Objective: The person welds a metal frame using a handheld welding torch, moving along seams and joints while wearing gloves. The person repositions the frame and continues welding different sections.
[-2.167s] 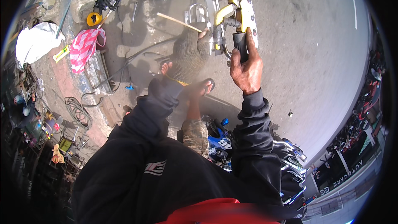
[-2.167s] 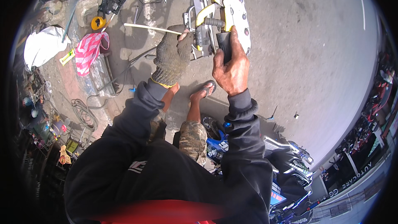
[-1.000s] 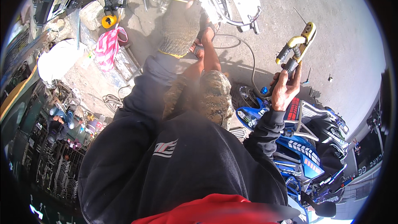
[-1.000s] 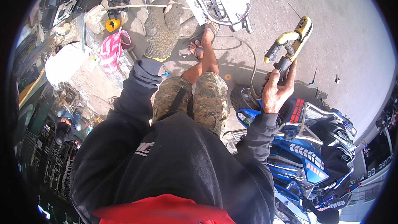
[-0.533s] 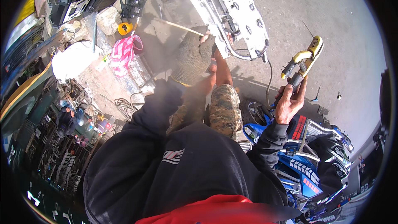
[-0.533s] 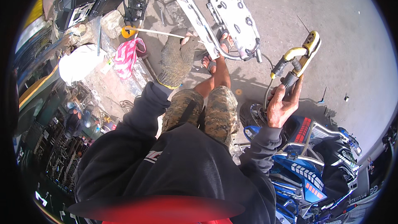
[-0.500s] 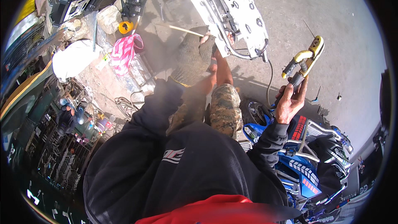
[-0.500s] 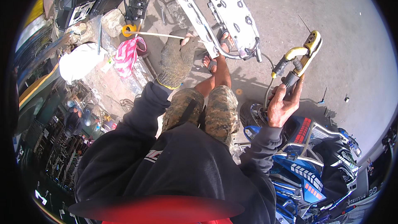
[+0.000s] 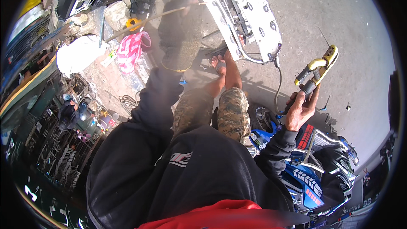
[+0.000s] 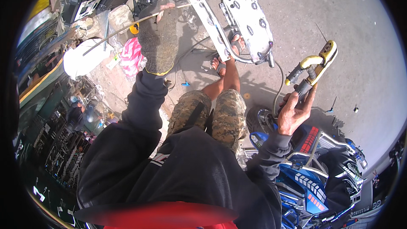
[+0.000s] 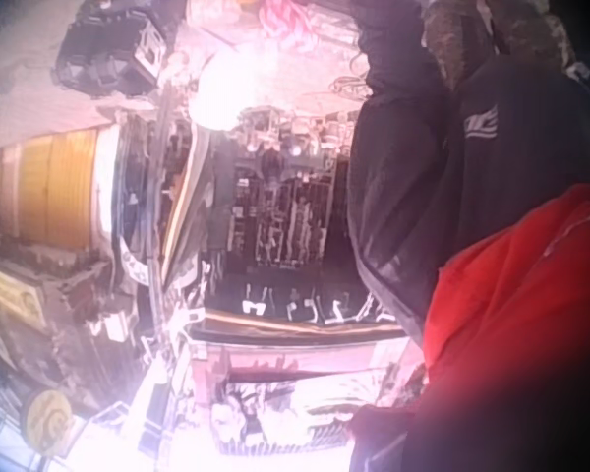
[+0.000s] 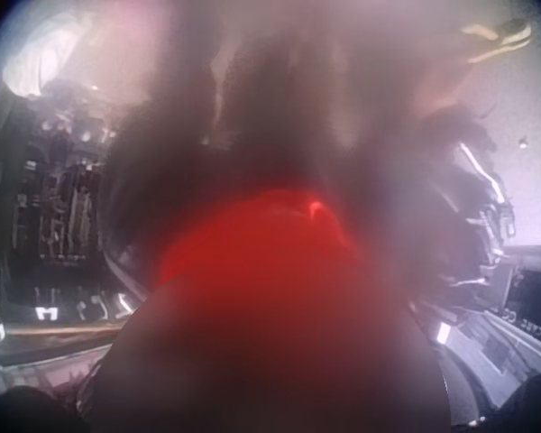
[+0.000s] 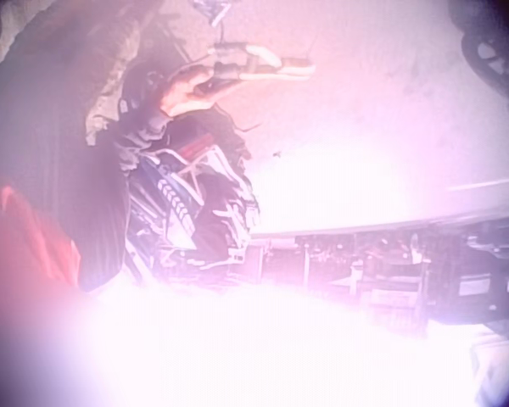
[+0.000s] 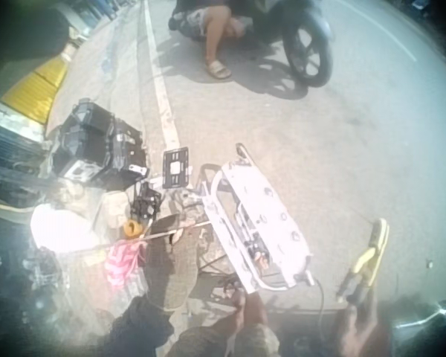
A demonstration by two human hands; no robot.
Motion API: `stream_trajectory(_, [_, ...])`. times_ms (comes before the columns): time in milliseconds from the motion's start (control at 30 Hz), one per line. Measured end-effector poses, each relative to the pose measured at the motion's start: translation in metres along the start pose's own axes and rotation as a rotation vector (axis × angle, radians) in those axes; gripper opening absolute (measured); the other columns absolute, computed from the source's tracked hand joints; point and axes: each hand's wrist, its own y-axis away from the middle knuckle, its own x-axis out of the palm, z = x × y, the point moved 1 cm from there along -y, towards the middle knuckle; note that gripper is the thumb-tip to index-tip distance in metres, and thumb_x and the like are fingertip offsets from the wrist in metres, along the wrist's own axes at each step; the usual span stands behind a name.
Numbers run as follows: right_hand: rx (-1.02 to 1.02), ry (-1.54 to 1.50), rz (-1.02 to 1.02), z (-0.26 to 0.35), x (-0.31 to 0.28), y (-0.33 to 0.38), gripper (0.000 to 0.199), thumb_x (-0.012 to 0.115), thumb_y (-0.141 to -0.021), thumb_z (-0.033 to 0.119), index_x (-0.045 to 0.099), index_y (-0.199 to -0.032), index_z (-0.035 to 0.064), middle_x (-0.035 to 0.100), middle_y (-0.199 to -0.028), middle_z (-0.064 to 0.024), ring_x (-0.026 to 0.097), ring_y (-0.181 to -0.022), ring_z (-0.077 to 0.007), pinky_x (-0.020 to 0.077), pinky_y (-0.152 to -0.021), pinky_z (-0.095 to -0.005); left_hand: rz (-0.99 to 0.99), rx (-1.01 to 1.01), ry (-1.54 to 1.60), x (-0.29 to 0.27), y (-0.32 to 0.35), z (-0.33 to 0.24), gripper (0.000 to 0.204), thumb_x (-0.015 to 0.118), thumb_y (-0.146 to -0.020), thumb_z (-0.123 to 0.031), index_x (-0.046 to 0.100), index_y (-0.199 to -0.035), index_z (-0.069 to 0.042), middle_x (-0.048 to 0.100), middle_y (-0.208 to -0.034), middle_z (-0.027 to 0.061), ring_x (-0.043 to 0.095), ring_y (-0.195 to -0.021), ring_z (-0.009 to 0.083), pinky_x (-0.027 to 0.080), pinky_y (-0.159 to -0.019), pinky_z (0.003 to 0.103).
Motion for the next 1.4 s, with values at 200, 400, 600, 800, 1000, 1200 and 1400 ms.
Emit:
stream_trajectory(200, [0.013, -0.001, -0.023, -0.006, -0.001, 0.0, 0.063, 0.056, -0.1, 0.012, 0.033, -0.159, 0.0048, 0.062, -0.077, -0.0054, 0.055, -0.056, -0.0088, 0.0444, -0.049, -0.0241, -0.152, 0.369, -0.321, 0.0, -0.04, 0.01, 0.036, 0.073, -0.087, -0.02, 0.067, -0.122, -0.011, 0.067, -0.11, 0.0045, 0.066, -0.098, 0.0245, 0.054, -0.084, 0.036])
stream_trajectory(400, [0.021, -0.004, -0.054, -0.012, -0.003, 0.003, 0.066, 0.052, -0.097, 0.003, 0.03, -0.159, 0.0002, 0.064, -0.084, -0.0079, 0.056, -0.059, -0.0086, 0.0455, -0.049, -0.0248, -0.123, 0.347, -0.161, 0.003, -0.052, 0.064, 0.035, 0.07, -0.089, -0.018, 0.069, -0.123, -0.009, 0.066, -0.097, 0.0075, 0.066, -0.084, 0.0274, 0.053, -0.065, 0.038])
stream_trajectory(600, [0.088, 0.007, -0.032, -0.007, -0.001, 0.003, 0.067, 0.052, -0.097, 0.003, 0.029, -0.16, 0.0013, 0.066, -0.092, -0.01, 0.057, -0.061, -0.0092, 0.0469, -0.049, -0.0254, 0.107, 0.2, 0.733, 0.019, -0.058, 0.091, 0.037, 0.053, -0.103, -0.017, 0.056, -0.137, -0.002, 0.06, -0.136, 0.018, 0.064, -0.117, 0.0293, 0.051, -0.106, 0.039])
stream_trajectory(800, [0.018, 0.007, -0.07, -0.001, 0.001, 0.002, 0.065, 0.055, -0.099, 0.009, 0.031, -0.159, 0.0032, 0.064, -0.093, -0.0103, 0.057, -0.062, -0.0101, 0.0484, -0.051, -0.0259, -0.147, 0.26, -0.153, 0.003, -0.041, 0.017, 0.033, 0.072, -0.086, -0.005, 0.068, -0.119, -0.006, 0.066, -0.092, 0.0062, 0.067, -0.085, 0.022, 0.055, -0.076, 0.032])
stream_trajectory(1000, [-0.016, 0.006, -0.089, 0.001, 0.003, -0.001, 0.063, 0.056, -0.101, 0.014, 0.033, -0.159, 0.0042, 0.061, -0.077, -0.0054, 0.055, -0.057, -0.0097, 0.0461, -0.05, -0.0256, 0.069, 0.306, -0.065, 0.015, -0.041, 0.031, 0.032, 0.058, -0.1, -0.011, 0.062, -0.132, -0.006, 0.065, -0.099, 0.003, 0.065, -0.084, 0.0138, 0.054, -0.075, 0.023])
stream_trajectory(1200, [0.04, 0.012, -0.047, 0.003, 0.001, 0.001, 0.064, 0.056, -0.1, 0.006, 0.032, -0.159, 0.0011, 0.063, -0.089, -0.0072, 0.054, -0.061, -0.0087, 0.0464, -0.051, -0.025, 0.059, 0.396, -0.701, 0.005, -0.033, 0.042, 0.021, 0.061, -0.099, -0.005, 0.066, -0.119, -0.007, 0.07, -0.108, 0.008, 0.067, -0.095, 0.0142, 0.056, -0.086, 0.033])
stream_trajectory(1400, [0.032, -0.024, -0.021, 0.005, 0.001, 0.005, 0.065, 0.055, -0.099, 0.006, 0.031, -0.159, 0.003, 0.062, -0.084, -0.0057, 0.054, -0.06, -0.0083, 0.0456, -0.051, -0.025, 0.088, 0.3, -0.652, 0.012, -0.033, 0.047, 0.025, 0.067, -0.097, -0.019, 0.067, -0.119, -0.007, 0.071, -0.107, 0.0107, 0.07, -0.091, 0.0254, 0.056, -0.077, 0.036])
